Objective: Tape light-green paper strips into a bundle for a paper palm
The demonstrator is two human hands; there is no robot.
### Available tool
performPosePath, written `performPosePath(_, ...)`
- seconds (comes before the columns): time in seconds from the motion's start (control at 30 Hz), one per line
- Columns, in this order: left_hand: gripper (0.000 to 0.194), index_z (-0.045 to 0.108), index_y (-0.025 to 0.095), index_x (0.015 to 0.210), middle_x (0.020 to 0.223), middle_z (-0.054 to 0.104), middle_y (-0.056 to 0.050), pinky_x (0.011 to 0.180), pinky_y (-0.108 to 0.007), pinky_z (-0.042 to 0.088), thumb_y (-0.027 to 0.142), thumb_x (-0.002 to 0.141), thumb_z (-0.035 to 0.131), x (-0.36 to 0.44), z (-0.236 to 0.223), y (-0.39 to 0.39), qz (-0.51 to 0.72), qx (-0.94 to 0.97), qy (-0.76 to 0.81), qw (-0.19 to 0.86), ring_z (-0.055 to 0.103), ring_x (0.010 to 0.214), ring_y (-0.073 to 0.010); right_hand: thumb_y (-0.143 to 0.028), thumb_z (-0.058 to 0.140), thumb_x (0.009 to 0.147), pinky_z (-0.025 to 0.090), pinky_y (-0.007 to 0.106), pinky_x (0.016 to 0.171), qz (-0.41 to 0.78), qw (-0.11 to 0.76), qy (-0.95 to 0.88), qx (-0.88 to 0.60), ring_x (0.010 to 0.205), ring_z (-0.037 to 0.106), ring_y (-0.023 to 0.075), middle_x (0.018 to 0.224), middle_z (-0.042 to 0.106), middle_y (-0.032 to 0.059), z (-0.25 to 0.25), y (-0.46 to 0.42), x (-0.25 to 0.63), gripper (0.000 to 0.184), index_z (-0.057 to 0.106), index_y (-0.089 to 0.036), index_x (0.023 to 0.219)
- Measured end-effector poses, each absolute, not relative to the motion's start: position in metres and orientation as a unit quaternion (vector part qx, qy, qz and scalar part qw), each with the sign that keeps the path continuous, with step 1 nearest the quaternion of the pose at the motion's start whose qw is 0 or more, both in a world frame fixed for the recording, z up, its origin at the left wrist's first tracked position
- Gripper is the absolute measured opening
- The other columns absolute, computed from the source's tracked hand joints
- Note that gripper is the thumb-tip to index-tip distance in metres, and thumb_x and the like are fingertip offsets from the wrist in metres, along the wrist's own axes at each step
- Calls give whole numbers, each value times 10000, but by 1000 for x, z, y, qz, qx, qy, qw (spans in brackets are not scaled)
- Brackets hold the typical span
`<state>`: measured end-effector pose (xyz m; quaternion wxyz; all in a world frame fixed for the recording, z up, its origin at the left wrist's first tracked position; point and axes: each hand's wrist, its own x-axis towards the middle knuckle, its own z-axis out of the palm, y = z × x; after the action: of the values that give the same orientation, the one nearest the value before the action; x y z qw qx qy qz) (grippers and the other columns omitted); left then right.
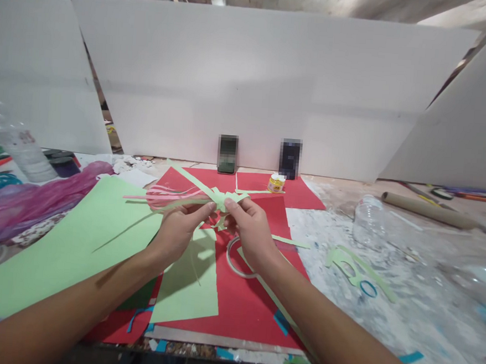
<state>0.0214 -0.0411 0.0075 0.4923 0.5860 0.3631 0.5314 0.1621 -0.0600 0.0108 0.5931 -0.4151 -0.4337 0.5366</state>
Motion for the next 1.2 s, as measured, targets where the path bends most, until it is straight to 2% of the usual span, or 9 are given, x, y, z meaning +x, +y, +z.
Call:
performPosePath(0.2, 152, 680, 188, 746, 683, 621, -5, 626, -242, 450, 332, 784, 650, 21, 14, -45, 503, 631, 366, 463, 566, 646, -131, -396, 703, 753, 347, 235, 502, 498, 598, -460, -428, 500, 473, 95, 528, 554, -29, 9, -60, 166, 295, 524, -183, 654)
performPosePath(0.37, 163, 681, 185, 739, 716, 623, -7, 586, -226, 422, 337, 787, 647, 22, 15, -44, 488, 635, 380, 463, 540, 639, -119, -404, 675, 779, 309, 242, 466, 452, 581, -492, -464, 456, 449, 89, 510, 574, -18, 11, -62, 166, 318, 506, -181, 628)
performPosePath(0.67, 244, 610, 177, 644, 621, 518, 7, 564, -245, 371, 365, 800, 612, 21, 12, -42, 499, 646, 366, 446, 479, 609, -125, -423, 686, 761, 339, 268, 511, 451, 551, -538, -450, 522, 492, 120, 551, 557, -16, 10, -60, 173, 331, 500, -192, 615)
performPosePath(0.77, 220, 633, 178, 665, 643, 548, 0, 573, -245, 379, 359, 790, 623, 21, 12, -42, 507, 635, 360, 458, 495, 619, -130, -412, 715, 730, 348, 274, 513, 412, 544, -558, -472, 540, 508, 132, 570, 563, -11, 12, -60, 173, 346, 480, -196, 597)
performPosePath(0.93, 201, 696, 187, 798, 732, 626, -24, 595, -253, 405, 382, 775, 650, 21, 10, -42, 497, 613, 360, 498, 539, 651, -142, -405, 718, 716, 351, 270, 506, 354, 554, -561, -504, 530, 491, 125, 565, 572, -1, 15, -61, 170, 310, 543, -180, 595)
performPosePath(1.07, 155, 697, 194, 790, 763, 649, -25, 609, -246, 405, 342, 786, 650, 21, 12, -42, 486, 629, 344, 500, 558, 674, -140, -398, 715, 714, 361, 266, 505, 368, 554, -550, -505, 517, 496, 121, 551, 587, 4, 15, -61, 170, 296, 567, -176, 585)
performPosePath(1.2, 142, 687, 183, 768, 747, 647, -24, 621, -253, 409, 308, 797, 627, 21, 14, -42, 494, 629, 327, 503, 566, 687, -145, -415, 660, 770, 368, 269, 515, 425, 542, -561, -460, 534, 515, 127, 596, 622, 22, 9, -56, 177, 282, 592, -175, 639)
